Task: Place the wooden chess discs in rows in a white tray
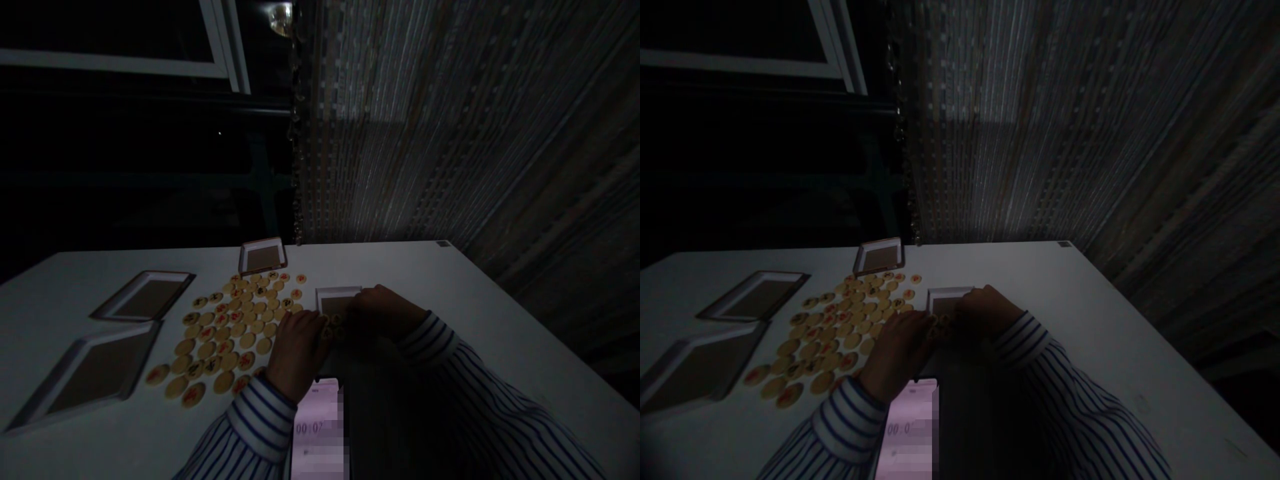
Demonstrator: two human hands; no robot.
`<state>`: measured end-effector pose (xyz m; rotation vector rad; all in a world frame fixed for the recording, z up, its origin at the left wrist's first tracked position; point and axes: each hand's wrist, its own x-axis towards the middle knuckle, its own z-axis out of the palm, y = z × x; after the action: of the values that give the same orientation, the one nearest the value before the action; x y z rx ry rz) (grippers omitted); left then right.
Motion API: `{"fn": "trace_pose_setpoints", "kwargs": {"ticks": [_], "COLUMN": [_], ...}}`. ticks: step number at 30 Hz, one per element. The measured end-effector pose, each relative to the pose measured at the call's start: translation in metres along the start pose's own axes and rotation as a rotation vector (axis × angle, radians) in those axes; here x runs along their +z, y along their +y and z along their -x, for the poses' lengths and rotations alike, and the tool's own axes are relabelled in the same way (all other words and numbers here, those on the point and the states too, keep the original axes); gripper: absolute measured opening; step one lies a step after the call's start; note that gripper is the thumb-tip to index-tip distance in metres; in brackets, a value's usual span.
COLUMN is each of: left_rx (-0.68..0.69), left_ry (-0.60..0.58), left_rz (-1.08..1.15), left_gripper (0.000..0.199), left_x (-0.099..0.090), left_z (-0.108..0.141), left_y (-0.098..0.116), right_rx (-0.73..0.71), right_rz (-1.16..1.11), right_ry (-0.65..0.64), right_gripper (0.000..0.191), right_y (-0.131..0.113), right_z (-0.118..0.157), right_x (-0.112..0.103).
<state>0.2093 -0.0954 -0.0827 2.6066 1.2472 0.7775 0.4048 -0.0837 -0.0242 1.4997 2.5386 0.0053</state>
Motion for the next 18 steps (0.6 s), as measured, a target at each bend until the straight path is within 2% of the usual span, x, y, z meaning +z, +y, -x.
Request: {"fn": "trace_pose_setpoints", "kwargs": {"ticks": [9,18], "left_rx": [-0.014,-0.012], "left_ry": [0.007,-0.013], "left_rz": [0.034,0.023], "left_gripper": [0.028,0.024], "left_x": [0.0011,-0.0019], "left_z": [0.0021,-0.0006], "left_y": [-0.0009,0.0013], "right_rx": [0.018,-0.057], "right_rz": [0.029,0.041], "right_ry": [-0.024,0.088], "right_gripper": [0.024,0.025], "right_y": [-0.002,-0.0099], "right_z": [-0.0015,-0.0088], "right_x": [0.0025,0.0104]}}
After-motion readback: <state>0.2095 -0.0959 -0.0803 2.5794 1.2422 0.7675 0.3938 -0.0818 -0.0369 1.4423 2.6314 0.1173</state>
